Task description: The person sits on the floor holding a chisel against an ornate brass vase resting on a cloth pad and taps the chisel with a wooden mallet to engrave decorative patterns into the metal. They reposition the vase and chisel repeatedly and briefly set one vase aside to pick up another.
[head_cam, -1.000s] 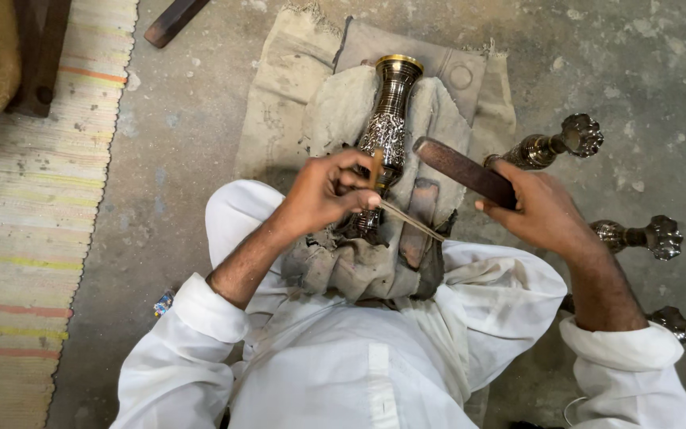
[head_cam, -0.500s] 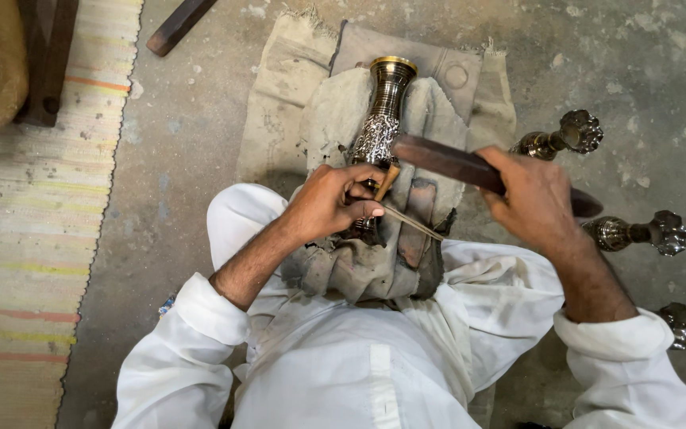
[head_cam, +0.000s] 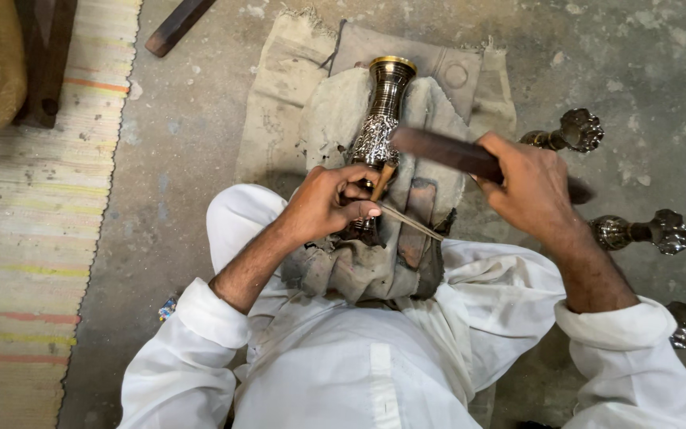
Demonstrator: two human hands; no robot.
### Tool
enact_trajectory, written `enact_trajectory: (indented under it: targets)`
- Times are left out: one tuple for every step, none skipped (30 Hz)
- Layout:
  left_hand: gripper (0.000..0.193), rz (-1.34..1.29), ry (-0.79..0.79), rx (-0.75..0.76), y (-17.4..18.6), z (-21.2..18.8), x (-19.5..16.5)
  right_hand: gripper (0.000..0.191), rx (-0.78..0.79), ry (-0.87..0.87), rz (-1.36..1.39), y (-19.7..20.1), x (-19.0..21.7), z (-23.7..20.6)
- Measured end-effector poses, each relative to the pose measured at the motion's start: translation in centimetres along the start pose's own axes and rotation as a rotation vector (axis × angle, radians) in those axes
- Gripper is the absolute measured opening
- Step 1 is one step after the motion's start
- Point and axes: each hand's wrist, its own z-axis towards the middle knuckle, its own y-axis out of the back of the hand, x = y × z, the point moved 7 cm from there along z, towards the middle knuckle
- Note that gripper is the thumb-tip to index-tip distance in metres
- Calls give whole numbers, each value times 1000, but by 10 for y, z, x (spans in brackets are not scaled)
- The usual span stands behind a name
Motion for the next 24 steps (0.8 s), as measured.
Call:
enact_trajectory:
  targets:
    - [45, -7, -40, -17, 1, 0, -2, 31, 26, -99, 61, -2, -7, 0]
    - [45, -11, -14, -13, 1, -1, 0, 33, 25, -5, -22, -1, -1, 0]
    - [44, -16, 14, -9, 1, -1, 2, 35, 26, 91, -104, -2, 5, 0]
    - [44, -15, 40, -4, 1, -2, 4, 38, 21, 187, -182, -2, 12, 0]
    - [45, -15, 48, 1, 1, -2, 5, 34, 5, 167, -123, -1, 10, 1]
    - [46, -19, 55, 7, 1, -2, 5, 31, -10, 142, -67, 1, 9, 2]
    - [47, -24, 61, 8, 1, -2, 6, 28, -25, 123, -14, 2, 8, 3]
    - [46, -14, 86, 17, 0, -2, 8, 28, -12, 7, 80, 1, 0, 4]
    - [45, -6, 115, 24, 0, -2, 10, 30, 7, -108, 173, 0, -8, 4]
    - [44, 8, 142, 30, 0, -3, 13, 33, 21, -220, 269, -3, -15, 3]
    - [45, -28, 120, 24, 1, -3, 12, 32, -9, -57, 109, 1, -4, 5]
    - [45, -63, 94, 22, 0, -2, 11, 32, -41, 101, -50, 4, 7, 4]
    - [45, -97, 65, 26, 1, -2, 10, 32, -75, 254, -211, 5, 18, 2]
    - [45, -89, 33, 21, 1, -1, 9, 31, -72, 156, -112, 6, 11, 3]
    - [46, -82, 2, 10, 1, -1, 8, 30, -67, 63, -15, 7, 4, 4]
    - [46, -74, -24, -6, 2, -3, 7, 30, -58, -23, 85, 6, -2, 5]
    - [45, -65, 33, 9, 1, -4, 13, 29, -61, 42, 38, 7, 3, 5]
    - [43, -52, 89, 23, 0, -4, 18, 29, -67, 111, -6, 8, 8, 5]
    - [42, -36, 143, 41, -1, -6, 23, 29, -75, 178, -49, 9, 13, 5]
    - [42, -61, 95, 22, 1, -6, 22, 30, -73, 186, -91, 9, 14, 6]
    - [42, -87, 45, 8, 2, -6, 20, 32, -72, 189, -133, 9, 16, 6]
    - [43, -117, -4, -6, 1, -5, 18, 34, -66, 191, -178, 9, 17, 6]
    - [43, -136, -8, 1, 0, -5, 20, 33, -62, 67, -47, 11, 10, 7]
    - [43, -156, -6, 2, -1, -5, 21, 33, -50, -52, 85, 10, 3, 6]
